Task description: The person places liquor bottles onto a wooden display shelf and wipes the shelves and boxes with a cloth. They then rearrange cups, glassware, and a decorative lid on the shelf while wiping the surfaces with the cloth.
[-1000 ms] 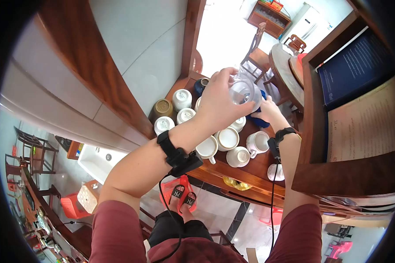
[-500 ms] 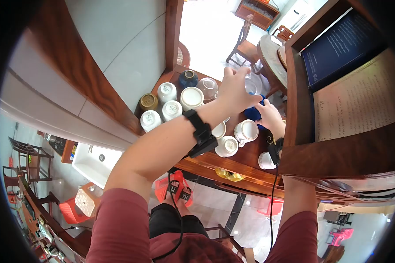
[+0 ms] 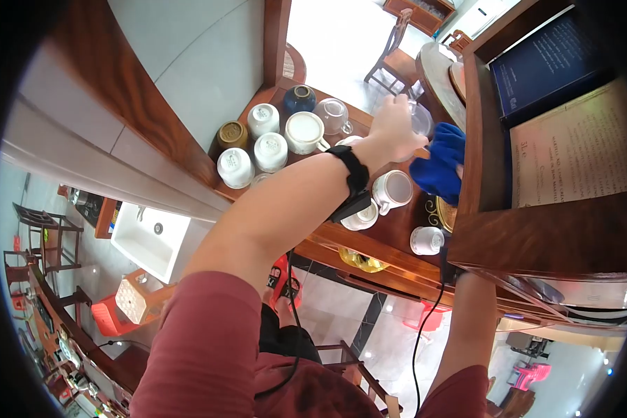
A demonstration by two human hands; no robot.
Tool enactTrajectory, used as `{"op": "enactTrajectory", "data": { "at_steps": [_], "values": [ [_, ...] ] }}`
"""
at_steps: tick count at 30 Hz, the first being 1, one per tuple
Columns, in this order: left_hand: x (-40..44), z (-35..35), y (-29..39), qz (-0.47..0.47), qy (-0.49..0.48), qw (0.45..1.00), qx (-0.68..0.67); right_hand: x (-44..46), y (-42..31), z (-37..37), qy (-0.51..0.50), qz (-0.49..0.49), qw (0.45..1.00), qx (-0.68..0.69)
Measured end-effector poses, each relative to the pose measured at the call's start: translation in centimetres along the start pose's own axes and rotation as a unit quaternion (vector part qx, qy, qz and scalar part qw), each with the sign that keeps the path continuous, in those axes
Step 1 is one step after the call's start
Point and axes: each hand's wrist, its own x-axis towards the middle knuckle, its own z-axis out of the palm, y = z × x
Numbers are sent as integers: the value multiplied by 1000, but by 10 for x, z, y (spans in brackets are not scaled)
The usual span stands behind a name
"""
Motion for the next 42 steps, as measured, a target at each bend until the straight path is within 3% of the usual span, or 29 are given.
{"op": "enactTrajectory", "data": {
  "at_steps": [3, 7, 8, 9, 12, 14, 16, 18, 20, 22, 23, 25, 26, 27, 28, 31, 34, 42],
  "values": [
    [8, 16, 8, 23, -36, 999, -2, -39, 7, -17, 28, 133, 965, 225],
    [11, 29, 26, 19, -130, 991, -4, -94, 5, -31, 70, 265, 842, 465],
    [13, 37, 30, 32, -150, 988, 30, -105, 4, -32, 76, 283, 820, 492],
    [42, 96, -2, 129, -177, 969, 117, -115, 2, -34, 84, 298, 801, 513],
    [30, 68, 26, 81, -235, 966, 68, -137, -4, -42, 98, 340, 762, 543],
    [33, 87, 15, 119, -224, 966, 52, -147, -10, -46, 111, 357, 743, 554],
    [35, 105, 0, 113, -184, 966, -144, -155, -20, -50, 127, 370, 730, 560],
    [46, 126, -24, 105, -201, 948, -222, -163, -24, -52, 139, 373, 728, 558],
    [58, 142, -43, 82, -226, 897, -371, -180, 11, -55, 94, 377, 753, 531],
    [56, 145, -44, 91, -250, 885, -382, -198, 30, -58, -10, 272, 748, 605],
    [47, 127, -33, 64, -254, 923, -284, -200, 24, -57, 17, 285, 794, 536],
    [26, 81, -3, 11, -253, 964, -79, -201, -15, -59, 32, 290, 805, 516],
    [8, 56, 14, 7, -258, 963, -80, -203, -26, -61, 47, 288, 817, 498],
    [-14, 29, 35, -9, -224, 974, 34, -211, -18, -63, 20, 274, 798, 536],
    [-31, 9, 43, -26, -182, 971, 151, -214, -22, -63, 17, 274, 795, 540],
    [-67, -1, 37, 66, -266, 903, 330, -227, -40, -65, -61, 256, 788, 556],
    [-89, 16, 33, 69, -297, 865, 400, -234, -57, -57, -95, 248, 816, 514],
    [-83, 35, 19, 8, -308, 899, 310, -253, -69, -49, -155, 261, 820, 485]
  ]
}}
